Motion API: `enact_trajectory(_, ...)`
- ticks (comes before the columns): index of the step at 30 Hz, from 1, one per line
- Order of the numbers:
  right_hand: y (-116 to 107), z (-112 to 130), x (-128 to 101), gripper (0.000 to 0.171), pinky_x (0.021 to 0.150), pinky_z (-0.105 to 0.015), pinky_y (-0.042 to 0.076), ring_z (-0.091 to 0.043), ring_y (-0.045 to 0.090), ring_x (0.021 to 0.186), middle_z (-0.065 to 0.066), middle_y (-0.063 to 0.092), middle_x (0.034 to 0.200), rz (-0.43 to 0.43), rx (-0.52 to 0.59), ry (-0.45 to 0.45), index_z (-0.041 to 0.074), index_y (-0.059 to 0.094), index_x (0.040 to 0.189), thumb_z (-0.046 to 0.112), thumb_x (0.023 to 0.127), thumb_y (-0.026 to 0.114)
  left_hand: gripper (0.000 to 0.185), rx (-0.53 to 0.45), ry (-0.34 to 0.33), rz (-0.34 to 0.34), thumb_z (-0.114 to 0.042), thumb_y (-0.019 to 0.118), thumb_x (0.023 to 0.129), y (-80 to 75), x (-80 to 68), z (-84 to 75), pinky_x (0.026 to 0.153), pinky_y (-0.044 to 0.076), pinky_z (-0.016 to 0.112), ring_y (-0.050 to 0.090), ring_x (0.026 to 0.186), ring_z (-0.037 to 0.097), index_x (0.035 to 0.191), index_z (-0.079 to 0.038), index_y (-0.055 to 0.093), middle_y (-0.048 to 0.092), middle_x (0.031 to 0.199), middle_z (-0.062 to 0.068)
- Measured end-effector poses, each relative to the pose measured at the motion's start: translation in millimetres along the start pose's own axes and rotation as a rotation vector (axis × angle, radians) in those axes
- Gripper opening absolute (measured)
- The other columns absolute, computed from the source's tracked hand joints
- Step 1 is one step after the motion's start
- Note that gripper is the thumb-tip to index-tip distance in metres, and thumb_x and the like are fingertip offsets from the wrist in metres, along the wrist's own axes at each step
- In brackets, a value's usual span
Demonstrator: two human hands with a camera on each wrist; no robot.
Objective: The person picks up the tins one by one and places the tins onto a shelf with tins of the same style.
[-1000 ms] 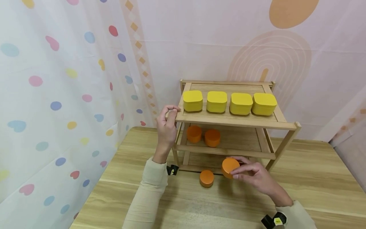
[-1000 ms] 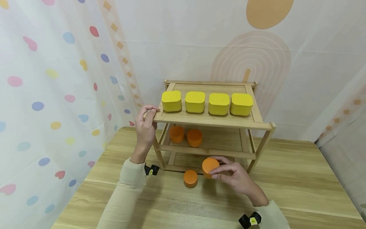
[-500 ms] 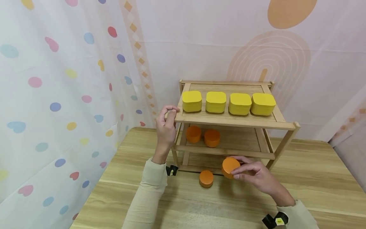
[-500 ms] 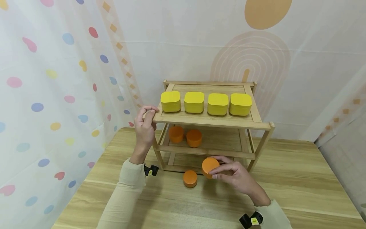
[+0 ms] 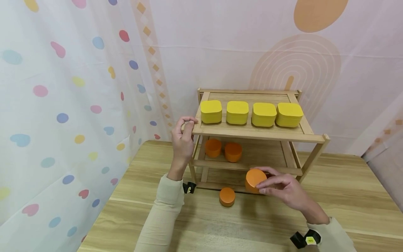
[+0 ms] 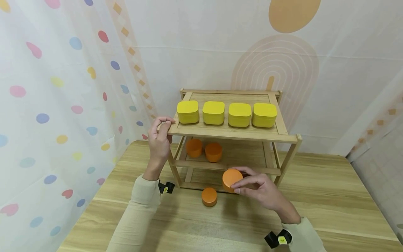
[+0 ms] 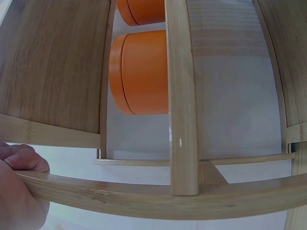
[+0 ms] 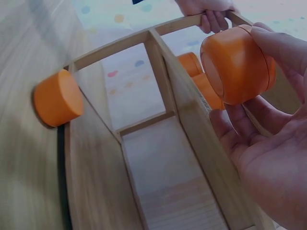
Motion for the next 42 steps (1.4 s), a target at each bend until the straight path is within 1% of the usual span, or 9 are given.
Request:
enact_trajectory(8,-12,3,13,0.033,0.095,-0.022,0.049,-0.011,0.053,0.125,0.002,0.055,0.140,-0.042,-0.065,0.003,0.004,0.076,0.102,-0.019,0.083,0.063,0.024,-0.002,0.002,0.000,-0.016,0.045,0.101,-1.5,1.7,1.2,0.039,0.022,0.022,0.024,0.040,0.010,0.097,0.001,0.062,0.034,0.051,-0.003)
enact_trajectory(15,-18,7,24,0.033,0.098,-0.019,0.044,-0.009,0.052,0.125,-0.002,0.056,0.137,-0.062,-0.109,-0.031,0.004,0.077,0.103,-0.019,0.084,0.062,0.024,-0.005,0.001,-0.001,-0.015,0.045,0.101,-2.7,2.3,1.0,0.039,0.022,0.022,0.024,0.040,0.009,0.096,0.000,0.062,0.033,0.051,-0.003)
enact_trajectory(21,-25,1,32,0.028,0.099,-0.016,0.042,-0.006,0.048,0.128,0.002,0.064,0.126,-0.083,-0.143,0.016,0.004,0.077,0.102,-0.014,0.087,0.062,0.024,0.004,0.005,-0.003,-0.015,0.045,0.101,-3.4,2.1,0.7,0.038,0.022,0.022,0.024,0.039,0.010,0.097,0.000,0.062,0.034,0.050,-0.002)
enact_trajectory(25,-27,-4,33,0.025,0.095,-0.017,0.045,-0.004,0.046,0.130,0.005,0.067,0.120,-0.085,-0.129,0.034,0.002,0.076,0.102,-0.013,0.088,0.062,0.024,-0.002,0.002,0.002,-0.015,0.045,0.102,-2.9,1.7,0.3,0.039,0.022,0.023,0.024,0.040,0.010,0.097,0.001,0.062,0.034,0.051,-0.002)
enact_trajectory(27,-28,-6,34,0.022,0.095,-0.016,0.045,-0.003,0.045,0.130,0.007,0.066,0.121,-0.090,-0.125,0.059,0.001,0.076,0.102,-0.011,0.089,0.062,0.024,-0.001,0.002,0.000,-0.015,0.045,0.102,-3.1,1.5,0.3,0.040,0.022,0.023,0.024,0.041,0.010,0.097,0.001,0.062,0.034,0.052,-0.002)
enact_trajectory(32,-35,-12,39,0.017,0.096,-0.015,0.045,0.001,0.041,0.132,0.002,0.067,0.120,-0.112,-0.160,0.148,0.002,0.076,0.102,-0.004,0.092,0.064,0.025,0.009,0.005,-0.010,-0.017,0.045,0.101,-4.1,1.2,-0.1,0.039,0.021,0.023,0.023,0.041,0.011,0.097,-0.001,0.063,0.033,0.051,-0.003)
enact_trajectory(35,-39,-15,43,0.016,0.098,-0.014,0.043,-0.009,0.041,0.136,-0.006,0.069,0.117,-0.118,-0.208,0.184,0.004,0.076,0.103,0.001,0.093,0.065,0.025,0.006,0.006,-0.009,-0.017,0.045,0.100,-4.4,1.1,-0.3,0.039,0.021,0.023,0.023,0.041,0.010,0.097,0.000,0.062,0.033,0.052,-0.003)
enact_trajectory(39,-42,-19,47,0.015,0.101,-0.012,0.037,-0.030,0.039,0.139,-0.013,0.066,0.124,-0.126,-0.271,0.206,0.009,0.077,0.104,0.006,0.093,0.066,0.025,0.000,0.007,-0.007,-0.016,0.044,0.101,-4.1,0.9,-0.7,0.039,0.022,0.023,0.024,0.040,0.010,0.097,0.000,0.062,0.034,0.052,-0.002)
enact_trajectory(42,-44,-24,49,0.015,0.101,-0.011,0.037,-0.035,0.037,0.140,-0.014,0.065,0.126,-0.131,-0.273,0.223,0.008,0.078,0.103,0.008,0.093,0.067,0.024,-0.005,0.003,-0.003,-0.016,0.045,0.101,-3.2,0.7,-0.5,0.039,0.022,0.023,0.024,0.039,0.011,0.097,0.000,0.062,0.033,0.051,-0.003)
Point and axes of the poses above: each hand's wrist, its own x-axis towards the middle knuckle, its own y-axis out of the palm, z = x × y, the point moved 8 cm from there along x, towards the middle knuckle
